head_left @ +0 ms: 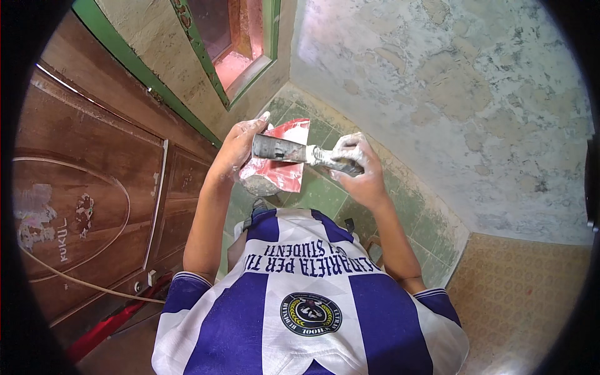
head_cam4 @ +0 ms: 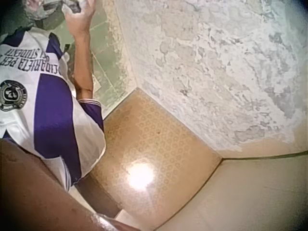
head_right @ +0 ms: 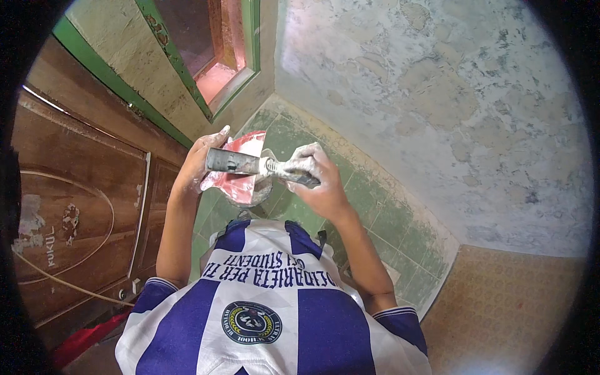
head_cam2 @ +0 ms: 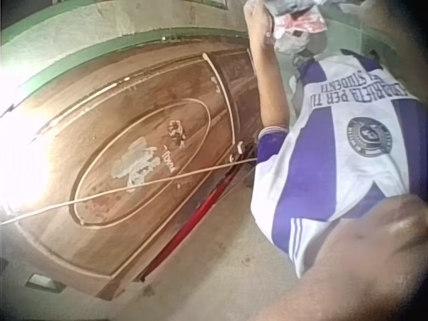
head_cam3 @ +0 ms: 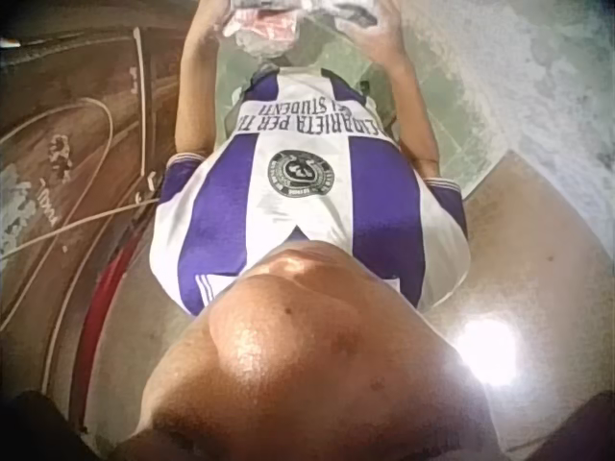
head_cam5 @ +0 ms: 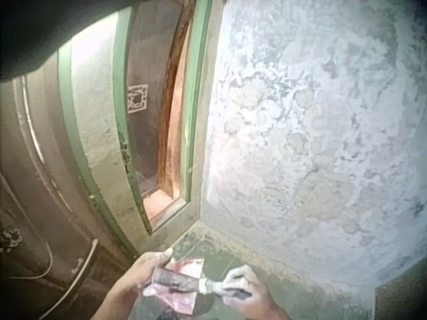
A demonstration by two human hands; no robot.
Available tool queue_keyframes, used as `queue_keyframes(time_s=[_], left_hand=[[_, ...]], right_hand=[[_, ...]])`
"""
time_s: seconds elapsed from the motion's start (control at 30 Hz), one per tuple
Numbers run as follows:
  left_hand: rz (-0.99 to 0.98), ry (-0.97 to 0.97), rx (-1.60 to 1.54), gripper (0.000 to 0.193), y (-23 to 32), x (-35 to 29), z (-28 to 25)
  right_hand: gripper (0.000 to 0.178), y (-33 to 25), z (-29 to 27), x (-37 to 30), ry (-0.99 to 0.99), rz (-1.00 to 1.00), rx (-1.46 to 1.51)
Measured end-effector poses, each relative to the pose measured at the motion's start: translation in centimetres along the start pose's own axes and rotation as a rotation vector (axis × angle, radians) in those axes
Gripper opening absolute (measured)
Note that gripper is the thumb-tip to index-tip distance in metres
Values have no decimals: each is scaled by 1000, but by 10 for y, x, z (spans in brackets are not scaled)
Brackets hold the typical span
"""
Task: The person patches and smooths a wall using plaster from a container and putty knives.
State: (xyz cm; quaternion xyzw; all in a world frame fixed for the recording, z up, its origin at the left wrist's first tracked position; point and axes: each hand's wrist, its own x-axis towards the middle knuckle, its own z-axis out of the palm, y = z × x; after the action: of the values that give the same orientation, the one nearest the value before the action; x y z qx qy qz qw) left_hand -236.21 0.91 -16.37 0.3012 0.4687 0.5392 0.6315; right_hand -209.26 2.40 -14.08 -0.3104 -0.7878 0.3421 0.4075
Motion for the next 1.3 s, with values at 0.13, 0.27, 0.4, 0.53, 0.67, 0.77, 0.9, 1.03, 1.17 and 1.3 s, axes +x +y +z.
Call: queue_keyframes(time_s=[0.13, 0.27, 0.4, 0.53, 0.67, 0.77, 0.9, 1.03, 1.17, 1.3], left_hand=[[-20, -51, -41, 27, 11, -1, -6], [-37, -24, -29, 28, 18, 0, -20], [106, 96, 1, 26, 16, 4, -25], [116, 78, -44, 23, 16, 5, -24], [92, -7, -117, 20, 20, -3, -18], [103, -123, -104, 19, 19, -8, -18], [262, -99, 159, 14, 18, -8, -30], [427, -48, 355, 11, 29, -20, -16], [512, -100, 451, 10, 34, -32, -4], [582, -205, 740, 12, 43, -43, -5]], right_hand=[[41, 16, 3, -15, 78, -118, -105], [38, 34, -11, -26, 161, -121, -117], [31, 39, -29, -23, 278, -28, -180], [30, 25, -40, -11, 261, 156, 95], [33, 23, -41, -7, 168, 172, 304], [36, 19, -45, -8, -39, 490, 587], [28, 19, -52, -4, -155, 563, 503], [21, 16, -52, 5, -351, 581, 332], [19, 15, -47, 22, -341, 599, 205], [19, 15, -48, 36, -326, 554, 182]])
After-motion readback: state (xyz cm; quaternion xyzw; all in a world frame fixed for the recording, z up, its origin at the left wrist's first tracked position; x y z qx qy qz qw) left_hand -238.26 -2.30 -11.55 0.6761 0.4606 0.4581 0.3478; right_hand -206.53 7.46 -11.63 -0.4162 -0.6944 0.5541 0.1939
